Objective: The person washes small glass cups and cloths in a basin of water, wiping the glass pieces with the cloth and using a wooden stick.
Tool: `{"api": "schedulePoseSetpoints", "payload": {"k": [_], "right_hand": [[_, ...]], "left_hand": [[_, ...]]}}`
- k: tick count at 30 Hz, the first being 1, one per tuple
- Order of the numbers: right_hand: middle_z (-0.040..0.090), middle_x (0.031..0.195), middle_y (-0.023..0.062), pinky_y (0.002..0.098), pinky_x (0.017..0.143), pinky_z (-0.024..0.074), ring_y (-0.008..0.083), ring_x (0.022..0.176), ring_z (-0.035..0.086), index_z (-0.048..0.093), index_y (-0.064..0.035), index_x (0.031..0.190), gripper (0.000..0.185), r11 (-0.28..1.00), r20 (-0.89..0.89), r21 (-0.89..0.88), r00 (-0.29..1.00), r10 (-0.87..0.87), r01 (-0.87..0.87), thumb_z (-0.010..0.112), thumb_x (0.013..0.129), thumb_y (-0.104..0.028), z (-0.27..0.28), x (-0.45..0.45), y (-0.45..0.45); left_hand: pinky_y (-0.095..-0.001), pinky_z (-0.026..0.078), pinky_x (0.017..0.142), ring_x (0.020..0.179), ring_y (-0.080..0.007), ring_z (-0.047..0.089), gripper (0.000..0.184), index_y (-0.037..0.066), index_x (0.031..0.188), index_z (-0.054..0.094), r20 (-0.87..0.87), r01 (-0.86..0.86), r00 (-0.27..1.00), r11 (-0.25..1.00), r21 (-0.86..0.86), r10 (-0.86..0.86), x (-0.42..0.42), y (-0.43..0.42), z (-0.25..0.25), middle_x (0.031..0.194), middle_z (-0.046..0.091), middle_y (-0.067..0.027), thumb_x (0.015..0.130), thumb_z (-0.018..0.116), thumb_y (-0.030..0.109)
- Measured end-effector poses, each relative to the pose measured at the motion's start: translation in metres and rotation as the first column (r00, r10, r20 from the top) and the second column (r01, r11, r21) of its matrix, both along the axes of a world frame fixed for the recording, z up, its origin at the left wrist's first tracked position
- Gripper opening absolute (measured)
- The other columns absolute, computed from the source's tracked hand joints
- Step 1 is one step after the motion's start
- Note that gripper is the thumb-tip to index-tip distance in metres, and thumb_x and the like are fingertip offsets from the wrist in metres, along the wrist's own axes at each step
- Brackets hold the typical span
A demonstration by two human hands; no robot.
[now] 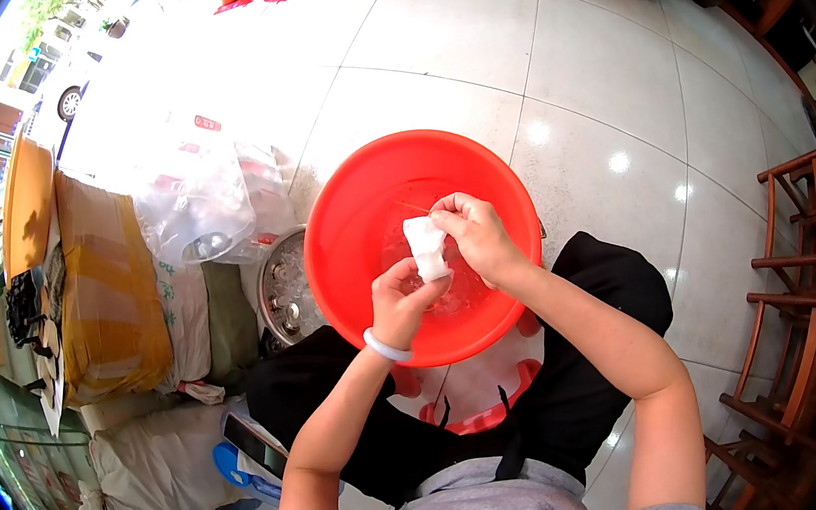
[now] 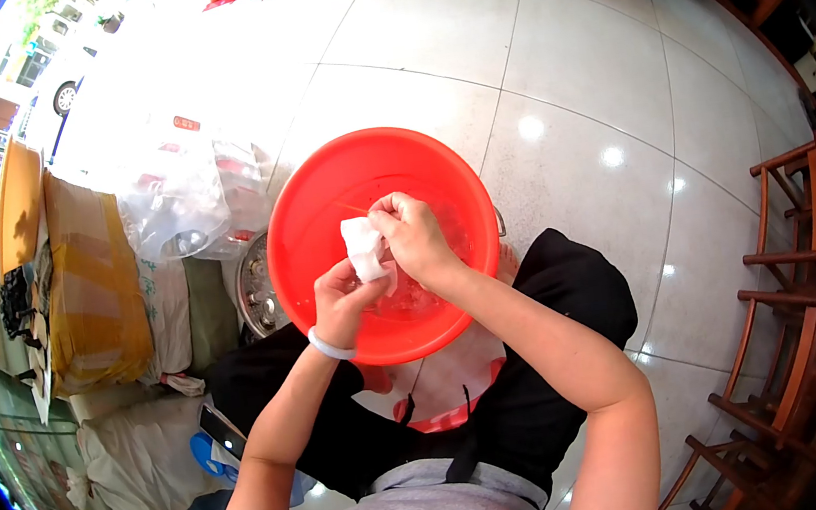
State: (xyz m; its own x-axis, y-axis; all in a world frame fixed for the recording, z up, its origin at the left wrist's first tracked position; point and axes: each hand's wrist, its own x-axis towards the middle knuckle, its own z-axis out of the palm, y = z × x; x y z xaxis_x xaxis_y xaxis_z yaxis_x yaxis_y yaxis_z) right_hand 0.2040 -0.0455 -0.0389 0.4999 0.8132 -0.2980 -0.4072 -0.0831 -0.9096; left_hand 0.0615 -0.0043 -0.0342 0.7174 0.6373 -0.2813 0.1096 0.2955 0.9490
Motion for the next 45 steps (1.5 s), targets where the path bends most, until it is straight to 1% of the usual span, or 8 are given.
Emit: {"api": "schedulePoseSetpoints", "payload": {"k": [4,8,13,17,31,34,40,45], "right_hand": [[0.059,0.071,0.0097,0.0277,0.051,0.0496,0.0140,0.059,0.058,0.054,0.0042,0.082,0.016,0.998,0.351,0.042,0.935,-0.050,0.038,0.049,0.085,-0.011,0.002,0.007,0.000],[0.060,0.070,0.0100,0.0274,0.052,0.0496,0.0149,0.059,0.059,0.054,0.0033,0.082,0.014,0.999,0.214,0.047,0.976,-0.034,0.025,0.049,0.085,-0.009,0.011,0.009,-0.002],[0.058,0.064,0.0026,0.0222,0.053,0.0458,0.0076,0.058,0.055,0.059,0.0013,0.089,0.012,0.994,0.566,0.020,0.821,0.076,-0.106,0.048,0.085,-0.004,0.024,0.011,-0.009],[0.062,0.074,0.0177,0.0376,0.064,0.0498,0.0310,0.067,0.062,0.060,-0.0009,0.089,0.016,0.958,0.780,-0.015,0.596,0.190,-0.286,0.050,0.078,-0.008,-0.004,0.000,-0.010],[0.060,0.074,0.0204,0.0462,0.066,0.0465,0.0378,0.075,0.059,0.050,-0.0010,0.088,0.017,0.904,0.747,-0.304,0.514,0.423,-0.302,0.039,0.078,-0.011,-0.008,-0.005,-0.013],[0.061,0.078,0.0178,0.0421,0.066,0.0476,0.0353,0.075,0.060,0.052,-0.0024,0.092,0.018,0.974,0.706,-0.076,0.679,0.203,-0.212,0.043,0.085,-0.016,0.005,-0.007,-0.012],[0.062,0.086,0.0184,0.0380,0.068,0.0487,0.0331,0.080,0.061,0.056,-0.0004,0.102,0.028,0.913,0.719,0.017,0.640,0.272,-0.407,0.049,0.087,-0.023,-0.010,-0.013,-0.012],[0.062,0.084,0.0193,0.0368,0.068,0.0487,0.0317,0.078,0.061,0.060,-0.0001,0.102,0.025,0.888,0.710,0.150,0.672,0.210,-0.436,0.052,0.085,-0.017,-0.009,-0.022,-0.015]], "left_hand": [[-0.0235,0.042,0.048,0.058,-0.0109,0.054,0.019,0.000,0.093,0.059,0.022,-0.047,0.998,0.940,-0.337,0.058,-0.005,0.017,0.002,0.076,0.059,-0.0057,0.077,0.056,0.008],[-0.0244,0.039,0.046,0.057,-0.0133,0.053,0.022,0.001,0.097,0.056,0.098,0.008,0.994,0.849,-0.528,0.052,-0.007,0.026,0.005,0.079,0.058,-0.0068,0.076,0.053,0.008],[-0.0235,0.038,0.046,0.060,-0.0134,0.053,0.024,0.001,0.098,0.056,0.086,-0.084,0.983,0.820,-0.567,0.160,-0.008,0.032,-0.001,0.084,0.058,-0.0066,0.076,0.052,0.007],[-0.0240,0.038,0.047,0.062,-0.0134,0.053,0.024,0.000,0.099,0.056,0.105,-0.122,0.970,0.809,-0.574,0.221,-0.010,0.034,0.001,0.086,0.058,-0.0069,0.076,0.052,0.006],[-0.0235,0.034,0.042,0.057,-0.0135,0.052,0.021,0.001,0.096,0.056,0.091,-0.047,0.989,0.834,-0.550,0.116,-0.012,0.038,-0.004,0.080,0.058,-0.0068,0.078,0.051,0.012],[-0.0239,0.034,0.041,0.056,-0.0140,0.052,0.021,0.002,0.094,0.055,0.110,-0.032,0.987,0.813,-0.582,0.117,-0.014,0.038,-0.005,0.077,0.058,-0.0064,0.081,0.050,0.017],[-0.0210,0.030,0.033,0.053,-0.0102,0.052,0.030,0.012,0.095,0.055,0.123,0.048,0.992,0.806,-0.590,0.031,-0.007,0.026,-0.001,0.072,0.057,-0.0013,0.087,0.041,0.037],[-0.0215,0.030,0.033,0.047,-0.0118,0.050,0.072,0.008,0.109,0.053,0.089,0.002,0.993,0.751,-0.661,0.076,-0.006,0.033,-0.006,0.073,0.059,-0.0024,0.082,0.026,0.068]]}}
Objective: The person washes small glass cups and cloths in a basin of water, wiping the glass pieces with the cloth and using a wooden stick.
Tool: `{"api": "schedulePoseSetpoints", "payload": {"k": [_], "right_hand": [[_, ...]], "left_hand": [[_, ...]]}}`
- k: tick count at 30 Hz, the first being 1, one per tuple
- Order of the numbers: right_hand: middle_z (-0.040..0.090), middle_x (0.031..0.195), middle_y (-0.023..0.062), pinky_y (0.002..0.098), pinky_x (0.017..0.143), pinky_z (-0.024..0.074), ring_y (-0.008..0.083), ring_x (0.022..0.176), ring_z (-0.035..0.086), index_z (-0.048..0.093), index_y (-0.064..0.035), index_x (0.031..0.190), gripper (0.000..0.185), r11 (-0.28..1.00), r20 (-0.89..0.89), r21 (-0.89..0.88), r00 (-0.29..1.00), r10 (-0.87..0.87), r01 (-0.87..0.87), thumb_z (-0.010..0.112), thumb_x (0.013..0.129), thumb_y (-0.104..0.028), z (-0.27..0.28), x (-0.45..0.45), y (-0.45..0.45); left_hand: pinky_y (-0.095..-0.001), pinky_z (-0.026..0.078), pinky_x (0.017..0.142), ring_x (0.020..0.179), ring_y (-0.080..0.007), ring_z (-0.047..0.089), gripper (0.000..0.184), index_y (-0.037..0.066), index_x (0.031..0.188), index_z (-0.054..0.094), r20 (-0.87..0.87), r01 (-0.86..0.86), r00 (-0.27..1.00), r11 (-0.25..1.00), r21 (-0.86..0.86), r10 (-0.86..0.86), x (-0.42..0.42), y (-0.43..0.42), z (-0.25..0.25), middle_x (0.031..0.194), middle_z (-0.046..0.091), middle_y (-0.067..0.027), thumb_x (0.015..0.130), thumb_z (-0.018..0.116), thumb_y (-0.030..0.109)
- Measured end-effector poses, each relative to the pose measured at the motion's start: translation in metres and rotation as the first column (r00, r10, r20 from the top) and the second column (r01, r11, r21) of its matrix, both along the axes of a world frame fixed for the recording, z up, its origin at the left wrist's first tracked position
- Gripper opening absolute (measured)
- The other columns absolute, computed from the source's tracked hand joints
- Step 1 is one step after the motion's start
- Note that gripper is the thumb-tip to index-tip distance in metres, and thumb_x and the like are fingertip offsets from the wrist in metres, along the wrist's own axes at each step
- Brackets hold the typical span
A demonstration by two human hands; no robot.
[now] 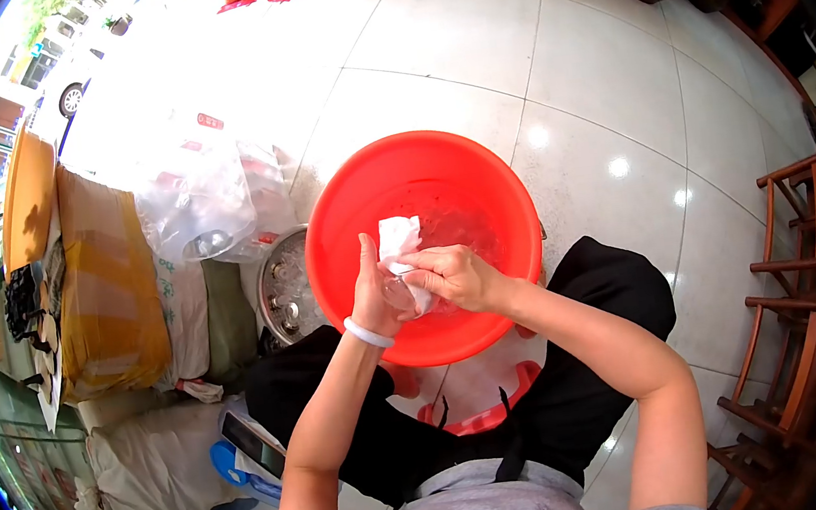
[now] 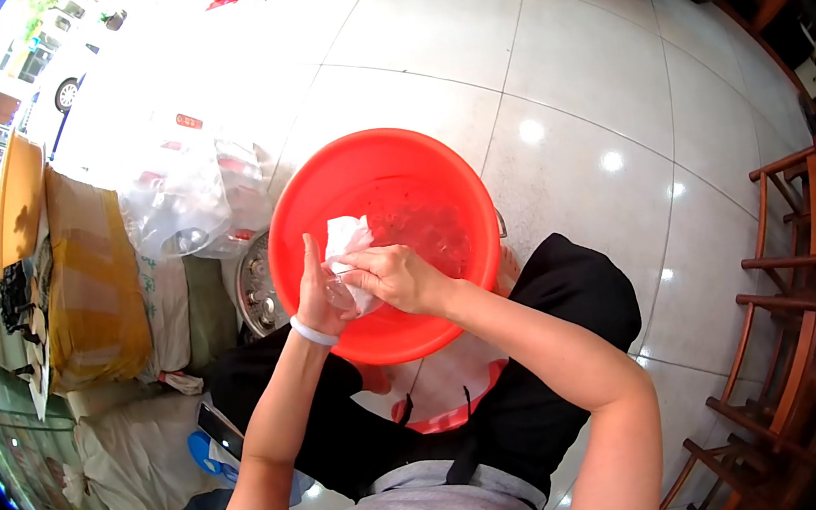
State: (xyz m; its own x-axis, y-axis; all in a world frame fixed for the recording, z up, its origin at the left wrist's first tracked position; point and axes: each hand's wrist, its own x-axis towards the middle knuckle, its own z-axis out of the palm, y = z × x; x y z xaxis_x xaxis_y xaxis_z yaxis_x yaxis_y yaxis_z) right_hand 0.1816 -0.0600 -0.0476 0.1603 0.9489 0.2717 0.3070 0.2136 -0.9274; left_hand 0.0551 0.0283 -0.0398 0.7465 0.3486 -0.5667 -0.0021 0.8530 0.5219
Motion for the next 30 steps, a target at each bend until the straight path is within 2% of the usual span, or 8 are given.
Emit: {"api": "schedulePoseSetpoints", "payload": {"k": [4,8,10,13,20,22,28,30], "right_hand": [[0.062,0.079,0.0179,0.0373,0.063,0.0490,0.0313,0.073,0.061,0.061,0.0001,0.095,0.020,0.998,0.039,0.061,0.999,-0.023,0.020,0.054,0.082,-0.014,-0.006,-0.002,0.001],[0.060,0.069,0.0156,0.0391,0.053,0.0472,0.0320,0.063,0.060,0.058,-0.0007,0.078,0.013,0.990,0.195,0.085,0.972,-0.131,0.117,0.055,0.081,-0.013,-0.006,-0.005,-0.001],[0.059,0.066,0.0153,0.0397,0.050,0.0462,0.0325,0.060,0.059,0.055,-0.0006,0.072,0.016,0.986,0.179,0.099,0.972,-0.153,0.137,0.055,0.081,-0.013,-0.006,-0.007,-0.001],[0.057,0.062,0.0170,0.0405,0.048,0.0454,0.0337,0.058,0.058,0.050,0.0005,0.073,0.018,0.987,0.122,-0.010,0.980,-0.159,0.162,0.053,0.083,-0.014,-0.012,-0.011,-0.001],[0.056,0.062,0.0186,0.0414,0.048,0.0447,0.0361,0.059,0.058,0.045,-0.0001,0.082,0.016,0.980,0.009,-0.109,0.986,-0.164,0.164,0.050,0.086,-0.015,-0.017,-0.012,-0.001],[0.057,0.063,0.0187,0.0412,0.049,0.0448,0.0362,0.059,0.058,0.046,-0.0003,0.082,0.016,0.980,-0.014,-0.139,0.989,-0.147,0.144,0.051,0.086,-0.015,-0.015,-0.012,-0.001],[0.057,0.068,0.0176,0.0404,0.049,0.0449,0.0359,0.060,0.058,0.045,-0.0005,0.084,0.018,0.955,0.050,-0.038,0.955,-0.293,0.295,0.053,0.086,-0.017,0.001,0.003,0.000],[0.057,0.067,0.0173,0.0399,0.049,0.0449,0.0361,0.061,0.058,0.045,-0.0003,0.085,0.020,0.958,0.074,-0.007,0.955,-0.286,0.287,0.054,0.085,-0.018,-0.009,0.005,0.001]], "left_hand": [[-0.0348,0.051,0.076,0.097,-0.0241,0.058,0.084,0.000,0.120,0.044,0.070,0.044,0.997,0.999,-0.028,-0.042,-0.003,-0.002,-0.016,0.109,0.056,-0.0124,0.079,0.028,0.072],[-0.0308,0.051,0.056,0.074,-0.0200,0.062,0.084,0.002,0.119,0.046,0.000,0.048,0.999,0.999,-0.023,-0.048,0.001,-0.009,-0.008,0.095,0.060,-0.0101,0.078,0.027,0.072],[-0.0221,0.034,0.035,0.047,-0.0102,0.051,0.081,0.005,0.115,0.050,-0.064,0.049,0.997,0.997,0.067,-0.045,0.001,-0.009,-0.001,0.073,0.058,-0.0027,0.079,0.025,0.073],[-0.0189,0.017,0.031,0.036,-0.0042,0.036,0.079,0.008,0.110,0.053,-0.187,-0.020,0.981,0.978,0.209,0.060,0.003,-0.016,-0.007,0.059,0.051,0.0031,0.079,0.021,0.074],[-0.0227,0.028,0.033,0.040,-0.0082,0.043,0.063,0.008,0.087,0.051,-0.152,0.055,0.988,0.935,0.349,-0.002,-0.001,-0.013,-0.013,0.057,0.049,-0.0005,0.084,0.025,0.066],[-0.0219,0.034,0.041,0.055,-0.0087,0.051,0.072,0.006,0.108,0.053,-0.225,-0.038,0.970,0.975,0.219,0.088,0.011,-0.020,0.006,0.075,0.058,0.0003,0.084,0.023,0.067],[-0.0253,0.039,0.056,0.082,-0.0131,0.054,0.055,0.009,0.103,0.054,0.069,0.044,0.997,0.998,-0.038,-0.042,0.007,-0.013,0.009,0.092,0.059,-0.0028,0.090,0.027,0.054],[-0.0244,0.035,0.053,0.077,-0.0129,0.053,0.048,0.011,0.100,0.053,-0.056,0.018,0.998,0.999,-0.030,-0.019,0.007,-0.018,0.009,0.087,0.058,-0.0029,0.090,0.027,0.051]]}}
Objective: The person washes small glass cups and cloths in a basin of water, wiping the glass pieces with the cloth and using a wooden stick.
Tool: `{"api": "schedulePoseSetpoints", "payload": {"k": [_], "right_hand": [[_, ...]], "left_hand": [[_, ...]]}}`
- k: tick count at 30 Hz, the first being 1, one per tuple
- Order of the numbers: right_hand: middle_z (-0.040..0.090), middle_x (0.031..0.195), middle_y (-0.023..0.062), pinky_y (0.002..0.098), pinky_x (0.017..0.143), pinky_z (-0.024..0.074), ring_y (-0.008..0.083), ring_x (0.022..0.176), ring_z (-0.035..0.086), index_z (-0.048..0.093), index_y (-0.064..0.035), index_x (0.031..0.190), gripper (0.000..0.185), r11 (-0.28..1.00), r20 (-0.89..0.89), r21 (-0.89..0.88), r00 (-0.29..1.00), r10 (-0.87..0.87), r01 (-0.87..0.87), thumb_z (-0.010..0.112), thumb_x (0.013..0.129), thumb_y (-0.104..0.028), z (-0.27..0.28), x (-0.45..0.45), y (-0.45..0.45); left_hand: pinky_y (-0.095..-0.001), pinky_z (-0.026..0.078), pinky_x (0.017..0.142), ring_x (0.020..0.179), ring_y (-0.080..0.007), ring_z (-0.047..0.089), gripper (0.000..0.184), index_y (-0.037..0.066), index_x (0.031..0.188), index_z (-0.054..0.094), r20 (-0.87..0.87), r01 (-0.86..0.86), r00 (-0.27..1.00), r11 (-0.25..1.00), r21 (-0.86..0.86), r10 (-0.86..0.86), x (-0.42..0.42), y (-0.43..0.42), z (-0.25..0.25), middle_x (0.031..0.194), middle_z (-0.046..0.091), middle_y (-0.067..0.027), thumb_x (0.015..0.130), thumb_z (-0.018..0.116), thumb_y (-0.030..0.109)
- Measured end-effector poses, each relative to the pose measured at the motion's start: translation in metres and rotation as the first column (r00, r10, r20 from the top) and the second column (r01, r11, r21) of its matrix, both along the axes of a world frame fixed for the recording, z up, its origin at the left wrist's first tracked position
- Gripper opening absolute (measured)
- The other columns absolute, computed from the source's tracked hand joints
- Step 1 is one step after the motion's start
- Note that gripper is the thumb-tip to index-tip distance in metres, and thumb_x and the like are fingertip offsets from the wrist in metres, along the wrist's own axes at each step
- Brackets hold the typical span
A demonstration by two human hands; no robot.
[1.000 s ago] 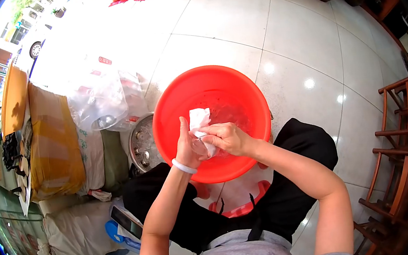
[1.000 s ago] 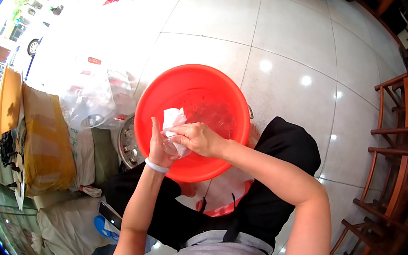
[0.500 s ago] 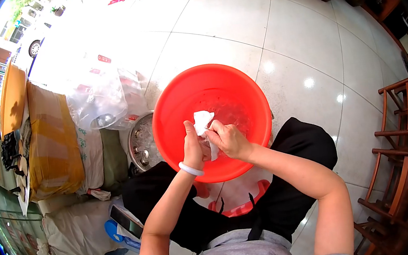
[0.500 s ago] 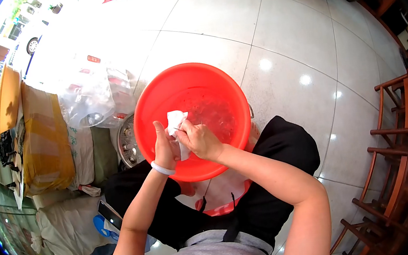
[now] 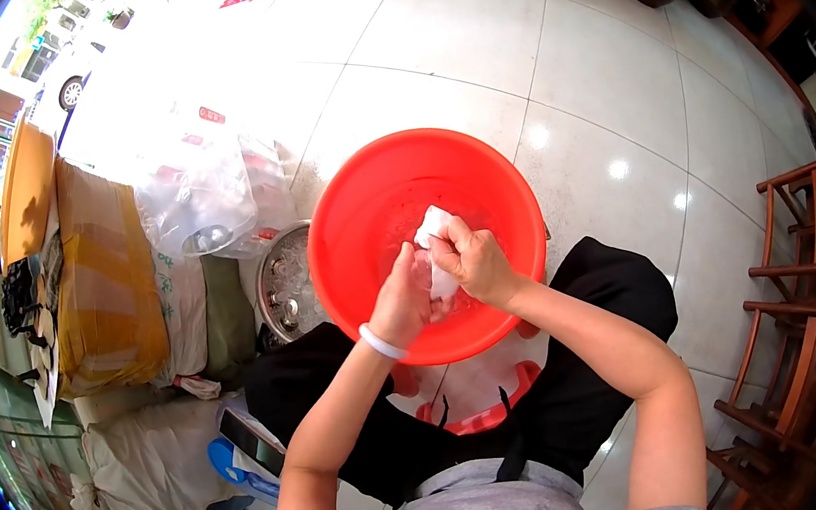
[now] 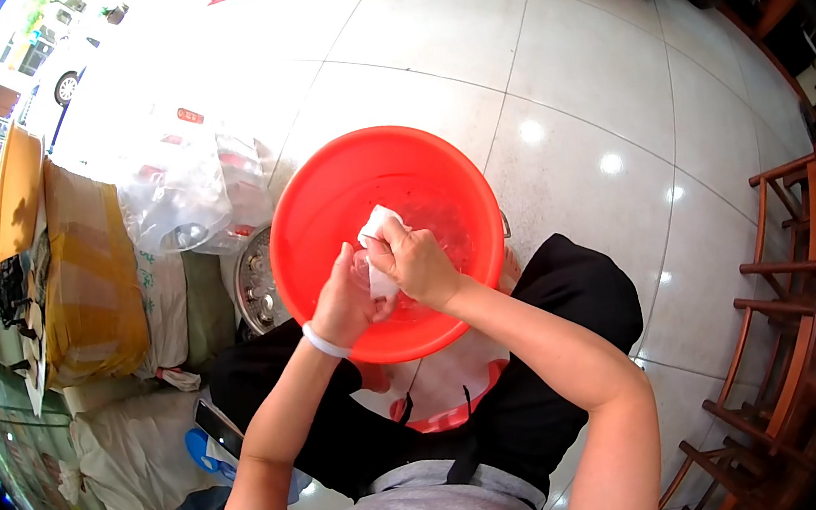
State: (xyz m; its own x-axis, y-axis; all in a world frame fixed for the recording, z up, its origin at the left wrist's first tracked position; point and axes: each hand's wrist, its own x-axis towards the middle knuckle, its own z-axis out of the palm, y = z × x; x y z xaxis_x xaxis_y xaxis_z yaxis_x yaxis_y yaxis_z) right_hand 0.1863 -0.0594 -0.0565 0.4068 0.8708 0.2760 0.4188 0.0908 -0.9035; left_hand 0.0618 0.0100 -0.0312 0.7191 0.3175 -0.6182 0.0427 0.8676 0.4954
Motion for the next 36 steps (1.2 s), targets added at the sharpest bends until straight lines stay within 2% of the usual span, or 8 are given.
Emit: {"api": "schedulePoseSetpoints", "payload": {"k": [4,6,11,16,18,27,33,36], "right_hand": [[0.056,0.064,0.0182,0.0403,0.049,0.0447,0.0355,0.060,0.059,0.046,-0.0001,0.084,0.019,1.000,-0.044,0.006,0.999,0.003,-0.003,0.053,0.085,-0.017,0.000,-0.007,-0.002],[0.055,0.060,0.0186,0.0392,0.049,0.0448,0.0308,0.057,0.060,0.046,0.0013,0.080,0.020,0.995,-0.181,-0.093,0.982,-0.061,0.045,0.051,0.086,-0.017,0.004,-0.009,-0.002],[0.054,0.057,0.0183,0.0372,0.050,0.0455,0.0242,0.057,0.061,0.048,0.0035,0.076,0.027,0.920,-0.444,-0.386,0.888,-0.122,-0.066,0.048,0.086,-0.022,-0.006,0.001,0.001],[0.057,0.063,0.0201,0.0395,0.051,0.0460,0.0317,0.060,0.061,0.049,0.0026,0.083,0.025,0.940,-0.354,-0.341,0.926,-0.133,0.005,0.052,0.084,-0.022,0.015,-0.005,-0.002],[0.058,0.066,0.0192,0.0405,0.052,0.0465,0.0359,0.060,0.058,0.050,-0.0002,0.087,0.023,0.993,-0.150,-0.110,0.987,-0.054,0.038,0.053,0.083,-0.022,-0.003,-0.007,0.000],[0.059,0.068,0.0187,0.0397,0.051,0.0482,0.0330,0.060,0.060,0.052,0.0001,0.084,0.028,0.994,0.309,-0.041,0.944,0.113,-0.106,0.056,0.079,-0.027,-0.009,-0.003,0.000],[0.057,0.059,0.0191,0.0427,0.049,0.0475,0.0349,0.056,0.059,0.052,0.0004,0.060,0.030,0.963,0.243,-0.268,0.965,0.098,-0.030,0.048,0.080,-0.022,-0.015,-0.008,-0.001],[0.057,0.058,0.0187,0.0436,0.048,0.0469,0.0349,0.055,0.058,0.049,0.0004,0.056,0.031,0.980,0.276,-0.193,0.956,0.102,-0.049,0.048,0.079,-0.019,-0.027,-0.009,-0.002]], "left_hand": [[-0.0218,0.036,0.053,0.065,-0.0134,0.050,0.042,0.009,0.098,0.050,0.051,0.178,0.980,0.965,0.193,-0.191,-0.011,-0.010,-0.024,0.080,0.054,-0.0038,0.092,0.030,0.045],[-0.0291,0.046,0.059,0.066,-0.0193,0.057,0.035,0.003,0.103,0.045,-0.092,-0.002,0.981,0.488,0.873,0.170,-0.003,-0.026,-0.032,0.078,0.057,-0.0106,0.093,0.036,0.035],[-0.0308,0.046,0.069,0.078,-0.0186,0.055,0.036,0.001,0.116,0.036,-0.178,0.192,0.977,-0.113,0.975,0.120,-0.008,-0.027,-0.032,0.092,0.054,-0.0105,0.085,0.053,0.008],[-0.0246,0.041,0.051,0.061,-0.0170,0.050,0.031,0.005,0.111,0.041,-0.084,-0.013,0.990,0.657,0.754,0.117,-0.001,-0.022,-0.026,0.084,0.054,-0.0084,0.091,0.043,0.029],[-0.0206,0.028,0.041,0.049,-0.0111,0.039,0.040,0.011,0.101,0.046,0.067,0.017,0.997,0.986,0.163,-0.028,-0.005,-0.008,-0.021,0.073,0.050,-0.0048,0.092,0.028,0.045],[-0.0188,0.016,0.032,0.034,-0.0086,0.023,0.050,0.014,0.077,0.049,-0.052,0.096,0.992,0.963,-0.252,-0.113,-0.003,-0.010,-0.025,0.052,0.042,-0.0007,0.088,0.023,0.055],[-0.0213,0.022,0.034,0.038,-0.0093,0.031,0.048,0.010,0.080,0.051,-0.141,0.100,0.987,0.982,0.160,-0.077,-0.007,-0.021,-0.036,0.062,0.051,-0.0039,0.091,0.024,0.048],[-0.0254,0.035,0.043,0.049,-0.0135,0.045,0.044,0.004,0.090,0.052,-0.003,-0.070,0.994,0.679,0.730,0.105,-0.004,-0.032,-0.044,0.069,0.056,-0.0076,0.093,0.029,0.041]]}}
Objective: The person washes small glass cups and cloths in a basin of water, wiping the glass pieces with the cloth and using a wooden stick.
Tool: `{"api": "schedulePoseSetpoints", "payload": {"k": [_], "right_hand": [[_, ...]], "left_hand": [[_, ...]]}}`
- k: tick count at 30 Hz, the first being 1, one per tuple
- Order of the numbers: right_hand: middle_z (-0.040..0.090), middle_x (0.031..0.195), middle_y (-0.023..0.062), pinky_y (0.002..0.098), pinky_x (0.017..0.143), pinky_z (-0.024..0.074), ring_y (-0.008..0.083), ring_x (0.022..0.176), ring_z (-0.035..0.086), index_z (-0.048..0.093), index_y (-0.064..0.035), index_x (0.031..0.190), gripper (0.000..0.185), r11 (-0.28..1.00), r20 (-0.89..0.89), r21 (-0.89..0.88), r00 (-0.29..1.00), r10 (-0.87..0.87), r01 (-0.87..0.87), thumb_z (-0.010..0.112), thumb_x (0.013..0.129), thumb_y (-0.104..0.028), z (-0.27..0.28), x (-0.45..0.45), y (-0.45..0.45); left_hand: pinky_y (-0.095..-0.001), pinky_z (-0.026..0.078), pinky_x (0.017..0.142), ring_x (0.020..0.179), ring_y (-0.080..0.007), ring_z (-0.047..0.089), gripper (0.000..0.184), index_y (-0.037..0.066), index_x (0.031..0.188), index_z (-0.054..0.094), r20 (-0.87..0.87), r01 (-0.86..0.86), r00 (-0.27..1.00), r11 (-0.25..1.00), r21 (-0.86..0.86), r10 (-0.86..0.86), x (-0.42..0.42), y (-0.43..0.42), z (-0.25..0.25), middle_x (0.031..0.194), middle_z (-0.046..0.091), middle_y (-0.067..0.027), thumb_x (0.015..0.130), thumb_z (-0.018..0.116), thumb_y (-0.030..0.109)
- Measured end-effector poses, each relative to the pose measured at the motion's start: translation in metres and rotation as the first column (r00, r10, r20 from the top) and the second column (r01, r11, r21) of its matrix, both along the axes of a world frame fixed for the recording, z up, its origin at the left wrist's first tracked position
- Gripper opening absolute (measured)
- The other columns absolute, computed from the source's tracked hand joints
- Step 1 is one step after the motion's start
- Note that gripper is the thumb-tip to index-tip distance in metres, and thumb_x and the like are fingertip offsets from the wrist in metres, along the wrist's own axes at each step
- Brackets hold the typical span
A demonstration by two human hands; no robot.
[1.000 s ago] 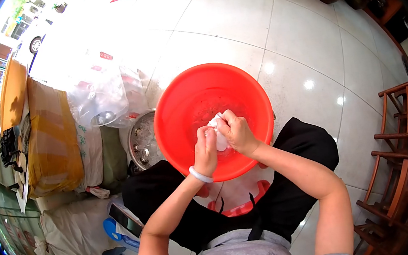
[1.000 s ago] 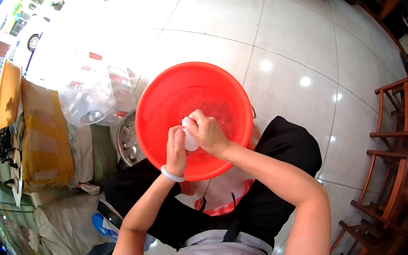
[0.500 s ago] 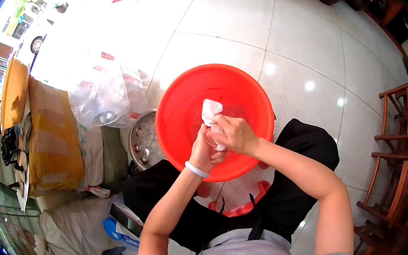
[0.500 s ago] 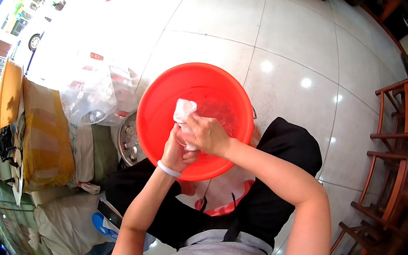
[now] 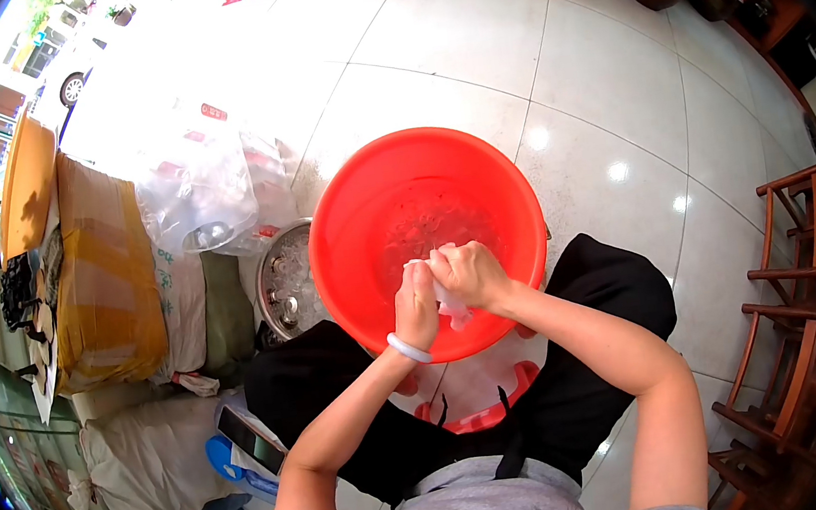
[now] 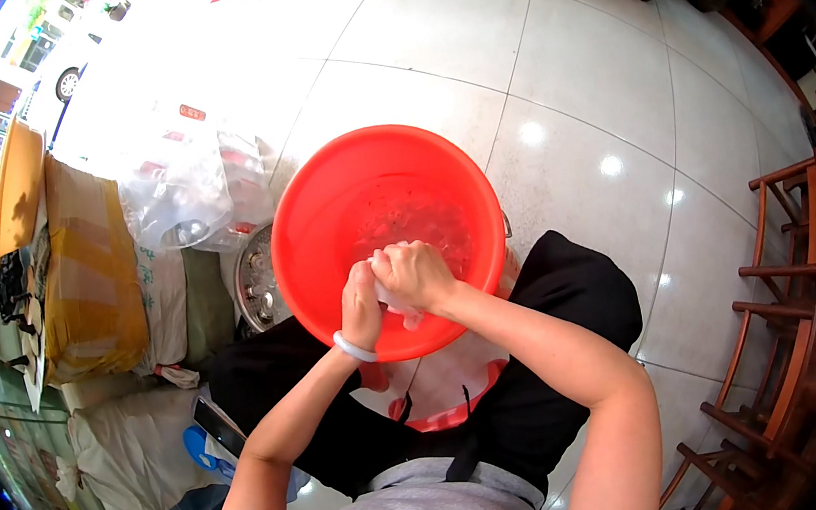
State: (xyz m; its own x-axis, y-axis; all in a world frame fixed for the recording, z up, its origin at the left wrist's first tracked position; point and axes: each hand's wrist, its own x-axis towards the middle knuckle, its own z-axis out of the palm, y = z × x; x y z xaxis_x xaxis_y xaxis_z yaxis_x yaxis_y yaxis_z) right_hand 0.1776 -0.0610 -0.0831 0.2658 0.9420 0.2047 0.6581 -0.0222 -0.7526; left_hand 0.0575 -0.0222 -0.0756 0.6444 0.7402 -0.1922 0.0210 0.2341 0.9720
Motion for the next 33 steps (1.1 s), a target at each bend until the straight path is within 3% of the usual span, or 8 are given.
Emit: {"api": "schedulePoseSetpoints", "payload": {"k": [2,5,8,13,17,21,28,33], "right_hand": [[0.056,0.058,0.0191,0.0447,0.048,0.0467,0.0355,0.055,0.058,0.048,0.0007,0.056,0.031,0.998,-0.135,-0.059,0.990,-0.031,0.023,0.046,0.079,-0.019,0.008,0.000,-0.001],[0.055,0.059,0.0211,0.0456,0.051,0.0471,0.0362,0.057,0.058,0.048,0.0004,0.057,0.032,0.994,-0.088,-0.097,0.995,0.052,-0.060,0.044,0.081,-0.021,-0.002,0.005,-0.001],[0.055,0.059,0.0219,0.0429,0.049,0.0475,0.0348,0.057,0.059,0.049,0.0011,0.060,0.034,0.997,0.056,-0.072,0.998,0.020,-0.016,0.040,0.082,-0.023,-0.022,0.006,0.001],[0.056,0.060,0.0232,0.0425,0.050,0.0474,0.0349,0.056,0.059,0.050,0.0033,0.060,0.042,0.954,-0.422,-0.249,0.868,-0.262,0.166,0.035,0.085,-0.028,0.014,0.006,0.002],[0.056,0.059,0.0232,0.0437,0.052,0.0471,0.0351,0.056,0.059,0.051,0.0017,0.058,0.044,0.944,-0.421,-0.276,0.860,-0.290,0.183,0.039,0.086,-0.030,0.024,0.008,0.002],[0.054,0.054,0.0211,0.0411,0.045,0.0465,0.0334,0.049,0.058,0.052,-0.0003,0.059,0.041,0.988,-0.053,-0.002,0.987,-0.152,0.152,0.045,0.086,-0.030,0.005,0.005,0.000],[0.054,0.049,0.0170,0.0398,0.044,0.0462,0.0329,0.047,0.057,0.053,0.0000,0.058,0.045,0.964,-0.405,-0.254,0.896,-0.180,0.079,0.044,0.086,-0.034,0.024,0.005,-0.003],[0.054,0.048,0.0160,0.0389,0.047,0.0465,0.0309,0.049,0.058,0.055,0.0006,0.057,0.052,0.982,-0.293,-0.132,0.941,-0.169,0.136,0.041,0.087,-0.040,0.010,0.005,-0.003]], "left_hand": [[-0.0341,0.046,0.061,0.063,-0.0301,0.058,0.036,0.000,0.100,0.045,-0.277,0.074,0.959,0.887,0.455,0.062,-0.004,0.000,-0.003,0.071,0.055,-0.0149,0.093,0.035,0.034],[-0.0379,0.045,0.062,0.073,-0.0341,0.055,0.035,-0.002,0.110,0.041,-0.319,0.161,0.947,0.805,0.571,0.037,-0.004,-0.002,0.002,0.083,0.053,-0.0188,0.091,0.043,0.027],[-0.0308,0.044,0.072,0.085,-0.0196,0.053,0.033,-0.002,0.115,0.039,-0.247,0.187,0.969,0.617,0.764,0.013,-0.001,0.002,-0.003,0.098,0.050,-0.0143,0.089,0.047,0.016],[-0.0295,0.044,0.075,0.089,-0.0171,0.050,0.035,-0.001,0.119,0.037,-0.050,-0.015,0.998,0.886,0.464,0.043,0.007,-0.001,0.012,0.105,0.046,-0.0121,0.088,0.047,0.012],[-0.0266,0.046,0.061,0.069,-0.0135,0.054,0.032,0.000,0.112,0.044,0.021,-0.042,0.999,0.988,-0.148,0.046,-0.003,0.021,0.012,0.086,0.054,-0.0073,0.092,0.045,0.025],[-0.0270,0.046,0.052,0.058,-0.0147,0.054,0.037,0.001,0.103,0.049,0.124,0.178,0.984,0.792,-0.584,-0.130,-0.007,0.026,0.019,0.075,0.055,-0.0070,0.092,0.043,0.036],[-0.0261,0.045,0.060,0.071,-0.0135,0.055,0.030,0.000,0.109,0.046,0.060,0.097,0.995,0.924,-0.370,-0.080,-0.004,0.014,0.009,0.084,0.055,-0.0060,0.091,0.047,0.024],[-0.0253,0.046,0.072,0.085,-0.0125,0.053,0.038,-0.001,0.118,0.039,0.012,0.068,0.998,0.996,0.058,-0.069,-0.004,0.004,0.002,0.098,0.053,-0.0078,0.086,0.055,0.012]]}}
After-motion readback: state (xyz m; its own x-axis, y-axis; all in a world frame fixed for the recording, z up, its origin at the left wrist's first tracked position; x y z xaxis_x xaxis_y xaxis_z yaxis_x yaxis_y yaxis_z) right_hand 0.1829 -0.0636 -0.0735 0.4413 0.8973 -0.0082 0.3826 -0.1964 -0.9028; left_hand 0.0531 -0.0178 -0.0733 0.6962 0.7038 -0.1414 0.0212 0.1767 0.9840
